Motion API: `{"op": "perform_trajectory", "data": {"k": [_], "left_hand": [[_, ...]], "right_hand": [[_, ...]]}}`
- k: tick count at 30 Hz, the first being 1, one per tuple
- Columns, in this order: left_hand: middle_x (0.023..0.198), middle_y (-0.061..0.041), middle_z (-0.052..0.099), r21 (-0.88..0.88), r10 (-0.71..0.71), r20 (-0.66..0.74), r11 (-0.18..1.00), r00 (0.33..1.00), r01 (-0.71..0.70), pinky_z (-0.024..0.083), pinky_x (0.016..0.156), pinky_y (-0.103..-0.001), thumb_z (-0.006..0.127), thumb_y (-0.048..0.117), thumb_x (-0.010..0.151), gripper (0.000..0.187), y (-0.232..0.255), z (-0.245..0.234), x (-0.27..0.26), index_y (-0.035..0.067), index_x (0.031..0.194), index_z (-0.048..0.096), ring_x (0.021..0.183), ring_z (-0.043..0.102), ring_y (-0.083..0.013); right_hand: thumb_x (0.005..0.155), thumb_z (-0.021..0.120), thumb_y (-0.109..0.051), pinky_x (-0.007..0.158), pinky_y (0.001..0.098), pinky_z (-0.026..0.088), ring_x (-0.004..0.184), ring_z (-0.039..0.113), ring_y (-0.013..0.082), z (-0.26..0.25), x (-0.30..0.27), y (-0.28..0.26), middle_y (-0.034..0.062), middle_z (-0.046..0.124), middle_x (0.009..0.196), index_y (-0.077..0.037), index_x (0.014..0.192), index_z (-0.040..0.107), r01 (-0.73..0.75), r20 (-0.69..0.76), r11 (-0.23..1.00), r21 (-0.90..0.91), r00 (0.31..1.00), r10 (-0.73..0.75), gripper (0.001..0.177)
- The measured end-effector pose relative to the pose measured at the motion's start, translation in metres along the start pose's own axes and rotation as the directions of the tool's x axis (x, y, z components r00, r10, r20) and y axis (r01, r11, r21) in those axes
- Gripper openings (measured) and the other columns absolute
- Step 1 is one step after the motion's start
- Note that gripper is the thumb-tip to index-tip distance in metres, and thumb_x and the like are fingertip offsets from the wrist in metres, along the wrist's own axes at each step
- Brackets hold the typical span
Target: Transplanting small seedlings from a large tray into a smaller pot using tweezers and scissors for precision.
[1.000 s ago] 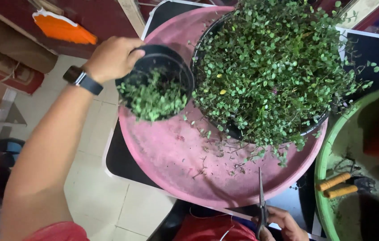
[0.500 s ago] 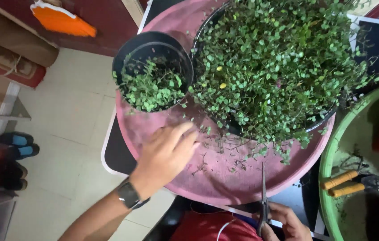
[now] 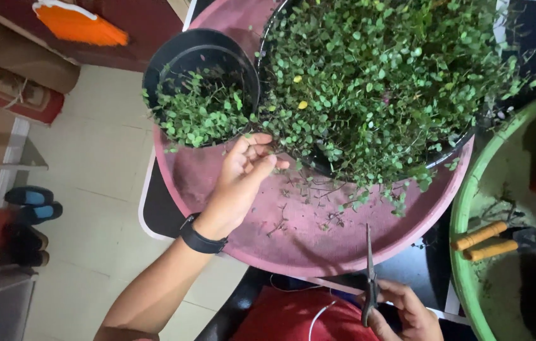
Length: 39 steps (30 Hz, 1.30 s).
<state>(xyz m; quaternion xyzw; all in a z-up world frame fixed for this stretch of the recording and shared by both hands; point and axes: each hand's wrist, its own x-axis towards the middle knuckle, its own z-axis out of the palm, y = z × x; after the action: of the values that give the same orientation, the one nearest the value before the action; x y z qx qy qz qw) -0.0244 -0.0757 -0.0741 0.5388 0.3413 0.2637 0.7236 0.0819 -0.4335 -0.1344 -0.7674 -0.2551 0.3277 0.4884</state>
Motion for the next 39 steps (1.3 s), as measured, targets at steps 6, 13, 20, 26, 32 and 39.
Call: {"op": "perform_trajectory", "data": {"k": [6,13,20,26,32,39], "left_hand": [[0.099,-0.009,0.067,0.139,0.027,0.024,0.99,0.999,-0.03,0.061,0.087,-0.029,0.063,0.005,0.097,0.024,0.019,0.0,-0.015,0.002,0.121,0.061,0.088,0.07,-0.017],[0.113,-0.008,0.074,0.403,-0.003,0.074,0.915,0.997,-0.027,0.059,0.083,-0.022,0.063,0.016,0.097,0.026,0.027,-0.006,-0.035,0.006,0.121,0.064,0.09,0.077,-0.0148],[0.125,-0.007,0.06,0.84,0.188,0.18,0.482,0.966,-0.25,0.053,0.085,-0.034,0.06,0.025,0.1,0.03,0.021,-0.013,-0.043,0.009,0.125,0.065,0.098,0.059,-0.0181],[0.121,-0.015,0.063,0.89,0.628,0.384,-0.057,0.677,-0.452,0.054,0.079,-0.037,0.073,0.006,0.1,0.021,0.057,0.015,-0.038,0.002,0.12,0.069,0.087,0.062,-0.0257],[0.087,-0.005,0.061,0.878,0.643,0.256,0.158,0.721,-0.452,0.044,0.048,-0.025,0.068,0.026,0.102,0.023,0.055,0.024,0.014,0.003,0.096,0.072,0.06,0.056,-0.0133],[0.09,-0.003,0.067,0.846,0.659,0.195,0.262,0.727,-0.465,0.039,0.047,-0.023,0.069,0.021,0.101,0.015,0.045,0.028,0.015,0.006,0.104,0.073,0.06,0.055,-0.0087]], "right_hand": [[0.075,0.084,-0.012,0.093,0.0245,0.058,0.091,0.081,0.01,-0.002,0.002,-0.014,0.007,0.092,0.089,-0.004,0.116,0.074,-0.026,0.052,0.999,0.035,0.998,0.024,0.042],[0.072,0.086,-0.034,0.086,0.0203,0.055,0.091,0.08,-0.0014,0.0,0.015,-0.027,-0.0081,0.09,0.092,-0.023,0.118,0.078,-0.036,0.157,0.966,-0.257,0.984,0.079,0.048],[0.074,0.085,-0.023,0.089,0.0238,0.056,0.088,0.077,0.0013,0.007,0.02,-0.038,-0.0063,0.093,0.089,-0.018,0.116,0.079,-0.077,0.178,0.976,-0.204,0.977,0.115,0.043],[0.072,0.088,-0.026,0.09,0.021,0.055,0.089,0.078,0.0001,0.003,0.018,-0.019,-0.0056,0.091,0.089,-0.018,0.118,0.078,-0.066,0.142,0.979,-0.193,0.985,0.095,0.048],[0.073,0.088,-0.024,0.089,0.0204,0.055,0.088,0.077,0.0005,0.003,0.017,-0.032,-0.0034,0.091,0.086,-0.016,0.116,0.078,-0.036,0.093,0.988,-0.147,0.994,0.05,0.045],[0.074,0.082,-0.021,0.079,0.0259,0.063,0.082,0.082,0.0072,0.0,0.029,-0.09,-0.003,0.088,0.092,-0.018,0.119,0.077,-0.074,-0.006,0.962,-0.263,0.997,0.075,0.046]]}}
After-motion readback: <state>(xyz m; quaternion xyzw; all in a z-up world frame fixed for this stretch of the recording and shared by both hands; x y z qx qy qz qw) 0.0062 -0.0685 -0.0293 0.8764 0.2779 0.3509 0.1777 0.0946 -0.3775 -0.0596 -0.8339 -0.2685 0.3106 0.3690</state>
